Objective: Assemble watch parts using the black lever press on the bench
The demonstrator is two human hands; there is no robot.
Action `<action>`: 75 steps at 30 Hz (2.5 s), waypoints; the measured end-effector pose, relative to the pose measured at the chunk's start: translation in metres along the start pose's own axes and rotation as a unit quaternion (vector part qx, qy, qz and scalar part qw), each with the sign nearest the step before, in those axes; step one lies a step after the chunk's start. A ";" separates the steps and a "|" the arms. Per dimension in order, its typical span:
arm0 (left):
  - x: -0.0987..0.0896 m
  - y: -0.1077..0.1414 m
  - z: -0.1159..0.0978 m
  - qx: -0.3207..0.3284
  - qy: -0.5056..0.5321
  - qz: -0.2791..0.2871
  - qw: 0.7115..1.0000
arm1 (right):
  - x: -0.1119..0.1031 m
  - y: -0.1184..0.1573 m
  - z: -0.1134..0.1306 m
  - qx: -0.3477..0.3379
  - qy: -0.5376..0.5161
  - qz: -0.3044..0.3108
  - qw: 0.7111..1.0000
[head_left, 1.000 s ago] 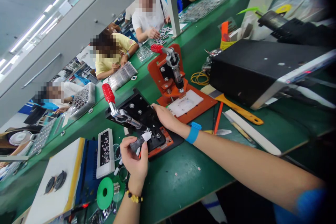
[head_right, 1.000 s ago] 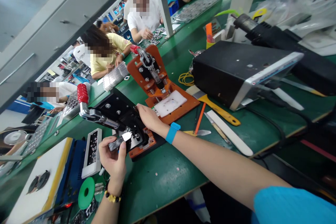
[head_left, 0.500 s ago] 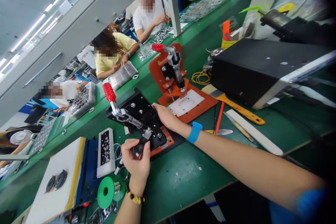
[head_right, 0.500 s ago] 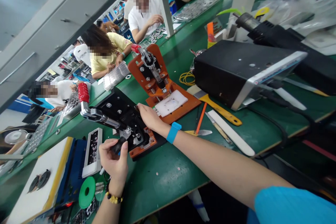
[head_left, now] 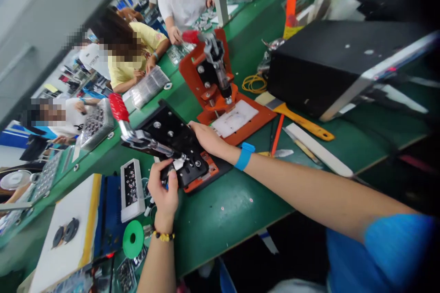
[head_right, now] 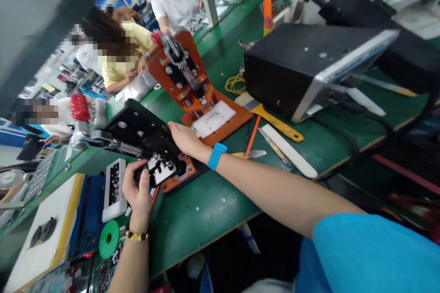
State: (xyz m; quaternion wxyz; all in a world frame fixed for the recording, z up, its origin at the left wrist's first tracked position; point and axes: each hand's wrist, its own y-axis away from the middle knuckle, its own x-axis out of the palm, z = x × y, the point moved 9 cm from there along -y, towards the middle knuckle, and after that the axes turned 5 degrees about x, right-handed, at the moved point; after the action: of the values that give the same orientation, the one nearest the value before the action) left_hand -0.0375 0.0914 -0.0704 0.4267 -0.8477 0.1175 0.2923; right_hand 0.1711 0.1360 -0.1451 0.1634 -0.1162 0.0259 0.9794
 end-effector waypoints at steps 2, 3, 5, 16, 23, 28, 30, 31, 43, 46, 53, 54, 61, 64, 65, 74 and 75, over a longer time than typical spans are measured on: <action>0.000 0.000 -0.004 0.009 0.007 0.008 1.000 | -0.001 0.000 0.002 -0.009 0.005 -0.007 1.000; 0.000 0.000 -0.007 0.009 0.009 0.008 1.000 | -0.001 -0.001 0.002 -0.013 0.007 -0.010 1.000; -0.001 -0.001 -0.013 -0.003 0.028 0.000 1.000 | 0.000 -0.003 0.002 -0.023 0.014 -0.013 1.000; 0.000 0.000 -0.009 -0.015 0.107 -0.072 0.992 | 0.005 -0.004 0.011 -0.079 0.074 -0.010 0.994; -0.002 0.003 0.004 -0.051 0.119 -0.055 0.990 | 0.002 -0.003 0.010 -0.067 0.054 -0.010 0.996; 0.000 0.003 0.009 -0.068 0.111 -0.019 0.991 | 0.003 -0.001 0.013 -0.070 0.070 0.009 0.995; 0.000 0.003 0.008 -0.064 0.095 -0.020 0.993 | 0.002 0.000 0.014 -0.075 0.065 0.001 0.995; 0.000 0.002 0.007 -0.063 0.089 -0.022 0.994 | 0.001 -0.001 0.013 -0.075 0.058 -0.005 0.995; -0.005 0.002 -0.006 -0.050 0.038 -0.082 0.995 | -0.002 -0.001 0.007 -0.046 0.024 -0.012 0.999; -0.011 0.003 0.000 -0.068 0.061 -0.132 0.987 | -0.003 -0.001 0.000 -0.008 -0.006 -0.011 1.000; -0.018 0.014 0.008 -0.124 0.042 -0.168 0.977 | -0.003 0.001 -0.002 0.010 -0.038 0.001 0.999; -0.020 0.016 0.007 -0.122 0.031 -0.173 0.977 | -0.003 0.001 -0.003 0.015 -0.044 0.001 0.999; -0.032 0.015 -0.002 -0.053 -0.009 -0.205 0.977 | -0.001 -0.001 -0.007 -0.002 -0.073 0.006 0.997; -0.036 0.016 0.000 -0.049 -0.020 -0.219 0.974 | 0.000 -0.002 -0.008 -0.014 -0.064 0.011 0.998; -0.037 0.016 0.001 -0.052 -0.023 -0.221 0.974 | 0.000 -0.002 -0.009 -0.015 -0.060 0.010 0.998; -0.036 0.011 -0.003 -0.045 -0.004 -0.218 0.975 | -0.001 -0.002 -0.010 -0.003 -0.086 0.012 0.996; -0.036 0.011 -0.003 -0.044 -0.003 -0.219 0.975 | -0.001 -0.002 -0.010 -0.003 -0.089 0.010 0.996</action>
State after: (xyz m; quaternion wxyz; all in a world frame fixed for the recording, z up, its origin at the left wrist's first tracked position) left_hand -0.0703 0.0806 -0.0549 0.4425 -0.8702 -0.0850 0.1993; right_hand 0.1746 0.1369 -0.1548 0.1545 -0.0289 0.0095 0.9875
